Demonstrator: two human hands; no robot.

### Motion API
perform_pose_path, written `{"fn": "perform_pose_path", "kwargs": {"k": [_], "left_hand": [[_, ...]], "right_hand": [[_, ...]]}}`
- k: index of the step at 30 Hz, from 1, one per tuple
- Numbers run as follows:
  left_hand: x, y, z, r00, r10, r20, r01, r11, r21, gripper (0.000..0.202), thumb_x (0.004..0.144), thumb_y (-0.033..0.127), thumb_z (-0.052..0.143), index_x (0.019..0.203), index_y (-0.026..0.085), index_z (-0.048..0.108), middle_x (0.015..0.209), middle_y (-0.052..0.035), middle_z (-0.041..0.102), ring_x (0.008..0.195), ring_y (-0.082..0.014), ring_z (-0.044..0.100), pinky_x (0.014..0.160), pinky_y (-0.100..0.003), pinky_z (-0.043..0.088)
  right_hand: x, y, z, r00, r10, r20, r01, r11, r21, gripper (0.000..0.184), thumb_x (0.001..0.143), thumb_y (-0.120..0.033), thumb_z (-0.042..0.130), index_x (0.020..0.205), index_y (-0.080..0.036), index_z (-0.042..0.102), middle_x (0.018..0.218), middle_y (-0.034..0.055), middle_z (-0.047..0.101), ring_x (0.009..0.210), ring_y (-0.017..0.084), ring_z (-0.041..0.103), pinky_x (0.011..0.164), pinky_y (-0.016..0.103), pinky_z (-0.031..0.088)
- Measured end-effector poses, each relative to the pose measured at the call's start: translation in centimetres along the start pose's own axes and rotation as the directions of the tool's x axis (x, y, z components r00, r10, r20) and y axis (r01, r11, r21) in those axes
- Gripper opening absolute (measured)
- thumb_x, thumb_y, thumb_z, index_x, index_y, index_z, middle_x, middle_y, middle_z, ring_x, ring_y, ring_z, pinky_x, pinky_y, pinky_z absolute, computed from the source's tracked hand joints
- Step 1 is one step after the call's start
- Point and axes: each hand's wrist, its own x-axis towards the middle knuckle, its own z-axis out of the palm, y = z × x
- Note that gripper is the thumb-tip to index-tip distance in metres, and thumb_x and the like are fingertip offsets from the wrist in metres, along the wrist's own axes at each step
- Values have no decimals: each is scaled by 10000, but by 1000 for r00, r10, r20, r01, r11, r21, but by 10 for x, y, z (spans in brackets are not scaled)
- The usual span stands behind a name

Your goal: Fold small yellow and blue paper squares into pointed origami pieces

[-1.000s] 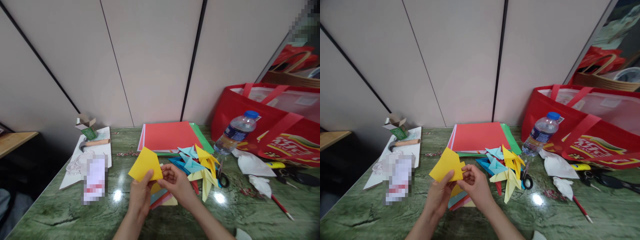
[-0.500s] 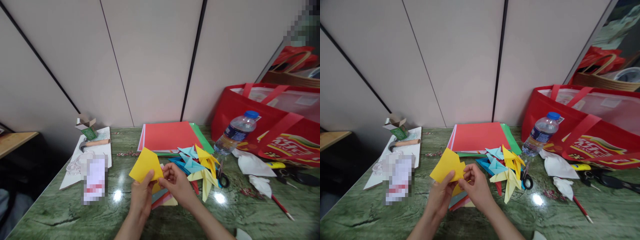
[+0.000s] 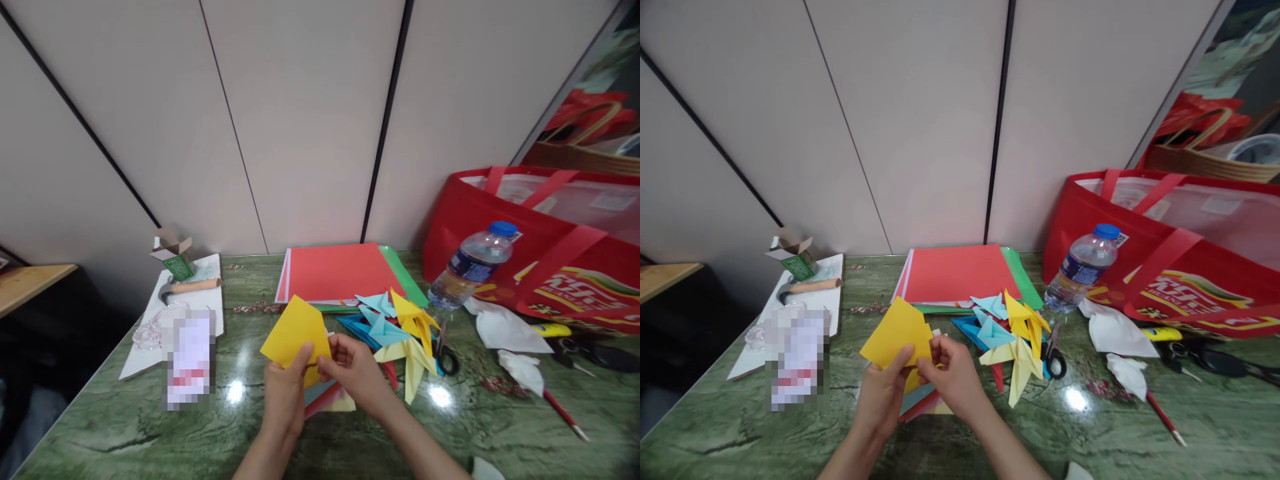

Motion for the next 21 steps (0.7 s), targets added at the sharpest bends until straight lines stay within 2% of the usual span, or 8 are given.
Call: {"fn": "perform_pose_path", "kwargs": {"k": [6, 13, 21], "left_hand": [[-2, 0, 3, 999, -28, -23, 27, 999, -19, 246, 516, 170, 748, 748, 130, 676, 747, -49, 721, 669, -190, 660, 592, -262, 520], [1, -3, -1, 997, 42, -64, -40, 999, 33, 294, 485, 165, 771, 754, 109, 668, 728, -49, 709, 630, -175, 648, 566, -252, 513], [5, -8, -6, 997, 78, -28, -73, 985, 153, 227, 489, 183, 765, 663, 94, 647, 581, -10, 654, 442, -101, 540, 422, -206, 421]], "right_hand": [[0, 0, -1, 1000, 14, 25, -15, 998, 59, 180, 667, -265, 661, 716, -157, 526, 631, -21, 561, 539, 116, 552, 536, 263, 499], [0, -3, -2, 997, 66, 33, -69, 993, 96, 251, 610, -286, 717, 712, -152, 531, 574, -39, 555, 512, 116, 564, 536, 257, 500], [-1, -4, -1, 991, 130, 31, -132, 989, 71, 284, 633, -394, 691, 636, -159, 532, 580, -9, 614, 542, 143, 601, 544, 270, 509]]}}
